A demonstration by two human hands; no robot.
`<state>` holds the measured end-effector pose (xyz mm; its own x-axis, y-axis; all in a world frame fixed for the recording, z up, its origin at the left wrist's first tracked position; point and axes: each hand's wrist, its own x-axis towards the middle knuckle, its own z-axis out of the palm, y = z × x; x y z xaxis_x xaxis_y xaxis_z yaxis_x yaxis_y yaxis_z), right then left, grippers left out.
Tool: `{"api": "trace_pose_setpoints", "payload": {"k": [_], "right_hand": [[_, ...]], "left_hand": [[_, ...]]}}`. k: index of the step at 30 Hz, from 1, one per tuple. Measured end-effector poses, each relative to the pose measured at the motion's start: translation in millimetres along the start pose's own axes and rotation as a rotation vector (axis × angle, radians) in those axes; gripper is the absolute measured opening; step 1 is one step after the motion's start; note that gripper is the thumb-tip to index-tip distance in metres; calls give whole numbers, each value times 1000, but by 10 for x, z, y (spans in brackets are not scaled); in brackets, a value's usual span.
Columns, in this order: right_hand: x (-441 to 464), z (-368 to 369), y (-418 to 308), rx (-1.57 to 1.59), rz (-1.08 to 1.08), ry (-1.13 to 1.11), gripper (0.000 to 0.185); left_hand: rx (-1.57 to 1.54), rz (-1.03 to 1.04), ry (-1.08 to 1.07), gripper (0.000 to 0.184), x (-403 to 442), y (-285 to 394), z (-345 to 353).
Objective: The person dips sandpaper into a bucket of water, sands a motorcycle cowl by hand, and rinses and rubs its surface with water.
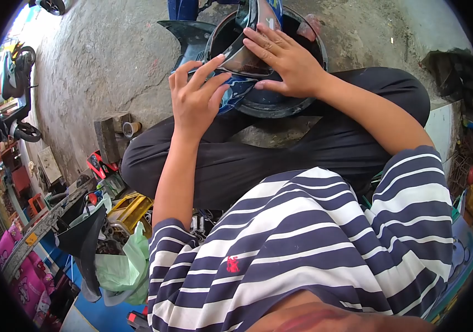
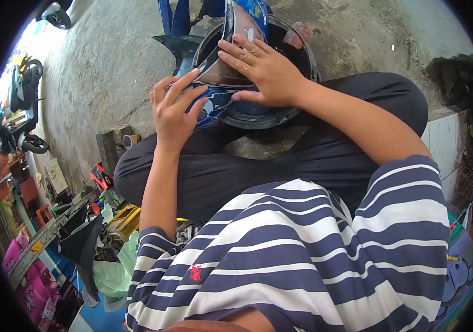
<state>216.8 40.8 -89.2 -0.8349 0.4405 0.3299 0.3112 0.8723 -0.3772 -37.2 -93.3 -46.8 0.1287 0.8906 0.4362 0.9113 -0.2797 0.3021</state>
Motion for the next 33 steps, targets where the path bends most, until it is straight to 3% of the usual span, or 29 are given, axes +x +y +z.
{"api": "trace_pose_setpoints", "payload": {"k": [2,6,8,11,13,15,18,19,21,23,24,27,28,29,33], "right_hand": [[33,-72,132,-170,-44,-12,88],[352,-36,693,-154,15,133,84],[598,-37,716,-142,-54,536,50],[787,26,428,-225,84,783,41],[674,26,398,-176,127,573,46],[264,-54,571,6,56,108,85],[55,-133,338,-35,-71,-10,91],[23,-172,240,-51,-65,55,77],[-21,-283,105,-115,-112,-492,58],[-121,-253,13,-63,-224,-767,42],[-213,-121,-17,24,-309,-768,34],[-295,488,164,-66,264,-785,31],[-320,778,431,-85,386,-928,33],[-203,814,550,-73,433,-1105,37],[-535,1763,1054,-177,272,-1220,35]], "left_hand": [[5,0,-1,29,6,32,-7],[-10,-5,9,28,-9,34,14],[-12,-5,13,28,-9,18,24],[34,-18,31,30,-11,79,24],[31,-23,30,30,3,59,26],[22,-36,24,30,-25,61,24],[14,-33,22,29,1,43,28],[22,-35,18,28,9,46,26],[32,-41,15,28,2,49,16],[29,-41,24,27,14,32,16],[27,-39,22,27,17,27,9],[21,-48,21,27,3,44,21],[19,-48,20,27,-7,31,26],[18,-44,18,27,-5,25,31],[5,-47,10,28,9,35,25]]}}
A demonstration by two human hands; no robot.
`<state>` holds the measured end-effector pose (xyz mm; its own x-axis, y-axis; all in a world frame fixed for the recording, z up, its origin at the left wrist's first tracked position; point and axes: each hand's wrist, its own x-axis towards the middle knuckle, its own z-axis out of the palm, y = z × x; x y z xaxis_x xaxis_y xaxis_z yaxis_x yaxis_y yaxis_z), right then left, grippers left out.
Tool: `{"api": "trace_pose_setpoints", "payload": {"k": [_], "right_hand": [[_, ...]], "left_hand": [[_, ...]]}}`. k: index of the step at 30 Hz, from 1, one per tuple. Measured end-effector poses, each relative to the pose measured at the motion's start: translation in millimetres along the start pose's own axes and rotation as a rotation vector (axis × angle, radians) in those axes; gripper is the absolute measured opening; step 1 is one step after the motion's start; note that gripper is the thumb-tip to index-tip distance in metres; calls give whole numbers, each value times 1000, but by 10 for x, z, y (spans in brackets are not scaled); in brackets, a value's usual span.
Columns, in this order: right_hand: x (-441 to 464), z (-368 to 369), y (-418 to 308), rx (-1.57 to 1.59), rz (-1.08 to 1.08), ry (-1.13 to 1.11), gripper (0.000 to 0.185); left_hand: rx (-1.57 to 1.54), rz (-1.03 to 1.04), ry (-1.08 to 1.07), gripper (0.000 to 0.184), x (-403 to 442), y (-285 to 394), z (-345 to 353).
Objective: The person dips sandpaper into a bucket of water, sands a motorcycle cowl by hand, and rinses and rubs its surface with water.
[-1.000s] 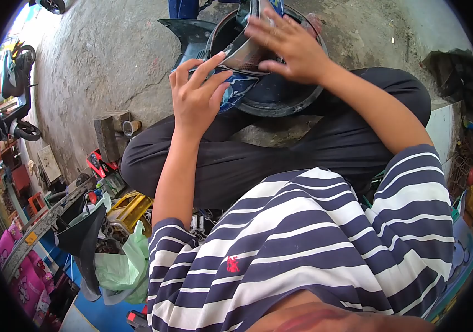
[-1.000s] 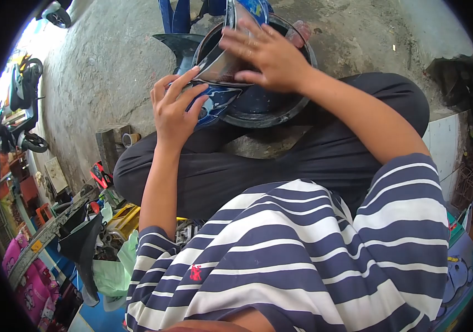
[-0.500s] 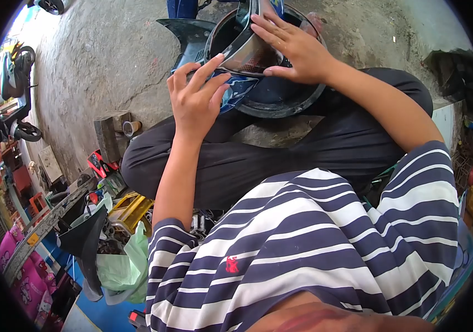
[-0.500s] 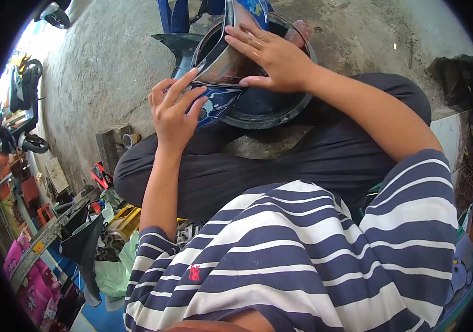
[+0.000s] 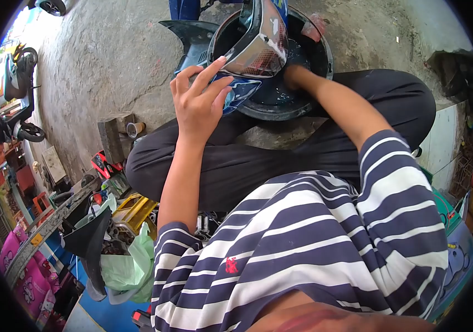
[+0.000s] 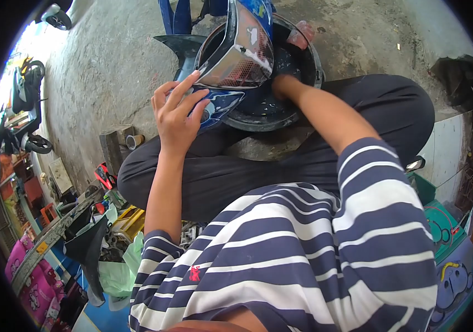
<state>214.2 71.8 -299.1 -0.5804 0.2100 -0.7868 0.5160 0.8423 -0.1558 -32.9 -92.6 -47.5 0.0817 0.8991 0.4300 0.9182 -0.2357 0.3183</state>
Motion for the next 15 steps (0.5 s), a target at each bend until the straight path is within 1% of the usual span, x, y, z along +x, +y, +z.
{"api": "trace_pose_setpoints", "payload": {"k": [1,3,5,7,9,11,13,15], "right_hand": [[104,42,-65,-55,-82,-82,34],[118,107,-113,388,-61,-202,28],[-539,-286,-269,1373,177,-249,23],[-876,-623,-230,1474,34,-297,25],[-1291,-1003,-211,1558,-59,-316,28],[-1674,-1424,-153,1586,-162,-188,31],[-1930,-1832,-136,1611,-180,23,32],[-1991,-2100,-60,1566,-329,215,32]], "left_hand": [[-1,0,-3,28,-3,9,-7],[-1,3,-6,28,1,5,-16],[-2,9,0,29,15,4,-13],[-2,4,0,29,27,5,-7],[-1,1,-3,28,9,10,-14],[3,10,-3,28,14,7,-20],[-4,16,15,31,8,7,-7],[-5,23,24,32,3,2,8]]}}
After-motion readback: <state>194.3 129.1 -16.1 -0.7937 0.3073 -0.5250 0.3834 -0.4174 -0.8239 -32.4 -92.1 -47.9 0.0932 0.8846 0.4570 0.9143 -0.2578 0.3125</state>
